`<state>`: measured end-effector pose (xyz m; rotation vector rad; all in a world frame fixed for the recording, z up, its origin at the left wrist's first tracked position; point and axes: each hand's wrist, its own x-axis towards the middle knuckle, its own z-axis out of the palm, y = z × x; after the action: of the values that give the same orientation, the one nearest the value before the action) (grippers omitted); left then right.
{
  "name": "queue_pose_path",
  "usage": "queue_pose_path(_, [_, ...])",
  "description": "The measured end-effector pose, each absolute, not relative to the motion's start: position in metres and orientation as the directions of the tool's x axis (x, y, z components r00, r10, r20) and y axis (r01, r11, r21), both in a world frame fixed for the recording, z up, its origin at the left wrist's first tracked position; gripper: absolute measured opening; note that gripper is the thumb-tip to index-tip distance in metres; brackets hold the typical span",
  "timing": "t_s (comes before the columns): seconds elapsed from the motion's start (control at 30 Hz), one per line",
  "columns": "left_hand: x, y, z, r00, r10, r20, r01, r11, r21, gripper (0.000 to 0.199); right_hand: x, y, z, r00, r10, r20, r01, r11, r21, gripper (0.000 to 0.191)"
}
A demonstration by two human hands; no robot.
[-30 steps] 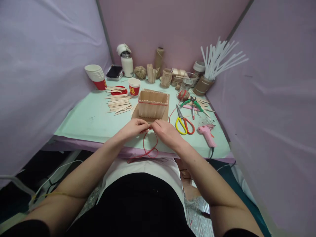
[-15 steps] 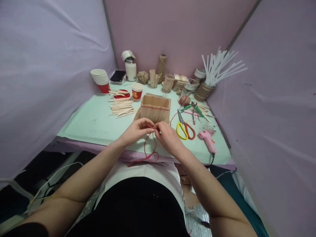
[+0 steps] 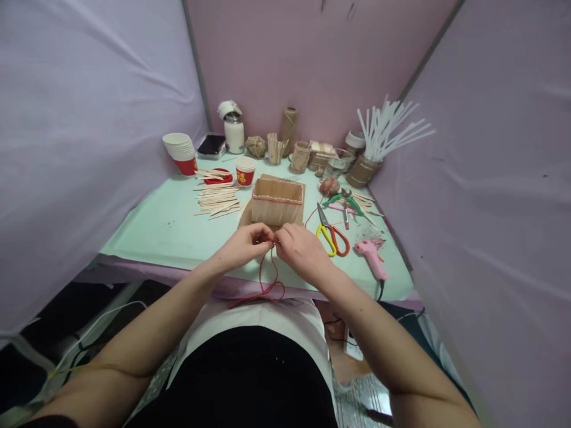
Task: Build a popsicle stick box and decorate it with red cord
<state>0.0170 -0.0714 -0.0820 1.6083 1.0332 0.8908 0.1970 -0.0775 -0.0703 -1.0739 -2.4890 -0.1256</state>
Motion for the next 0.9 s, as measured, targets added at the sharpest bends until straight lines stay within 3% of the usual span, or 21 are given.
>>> queue_pose_path(0.13, [0.017,-0.071,-0.086,0.320,0.939,0.129,0.095,-0.167,0.981,0.012,0.201,-0.076,-0.072,-0.337,0.879,0.336,0.608,0.476,-0.635,0.010])
queue_pose_path(0.2, [0.018,-0.071,-0.087,0.312,0.938,0.152,0.071,-0.182,0.981,0.013,0.202,-0.076,-0.072,-0.312,0.917,0.247,0.519,0.382,-0.765,0.014])
queue_pose_path(0.27, [0.018,-0.072,-0.085,0.311,0.937,0.160,0.071,-0.191,0.979,0.012,0.200,-0.077,-0.070,-0.345,0.918,0.198,0.467,0.351,-0.812,0.015])
queue_pose_path(0.37, [0.020,-0.074,-0.082,0.297,0.942,0.159,0.071,-0.188,0.980,0.013,0.198,-0.078,-0.066,-0.370,0.897,0.240,0.479,0.406,-0.779,0.014])
queue_pose_path(0.43, [0.021,-0.075,-0.080,0.277,0.949,0.151,0.055,-0.172,0.983,0.013,0.197,-0.079,-0.064,-0.392,0.859,0.330,0.532,0.504,-0.680,0.012])
queue_pose_path(0.53, [0.022,-0.077,-0.080,0.244,0.962,0.121,0.035,-0.133,0.990,0.013,0.197,-0.081,-0.063,-0.477,0.733,0.485,0.651,0.665,-0.365,0.014])
queue_pose_path(0.63, [0.022,-0.078,-0.080,0.204,0.975,0.094,0.036,-0.103,0.994,0.012,0.196,-0.084,-0.061,-0.561,0.628,0.539,0.705,0.704,-0.086,0.020])
queue_pose_path(0.7, [0.021,-0.079,-0.081,0.180,0.979,0.092,0.035,-0.100,0.994,0.012,0.196,-0.086,-0.060,-0.572,0.610,0.549,0.708,0.705,-0.045,0.019])
queue_pose_path(0.9, [0.021,-0.083,-0.080,0.145,0.977,0.159,0.079,-0.172,0.982,0.013,0.195,-0.088,-0.058,-0.511,0.623,0.592,0.705,0.698,-0.126,0.016])
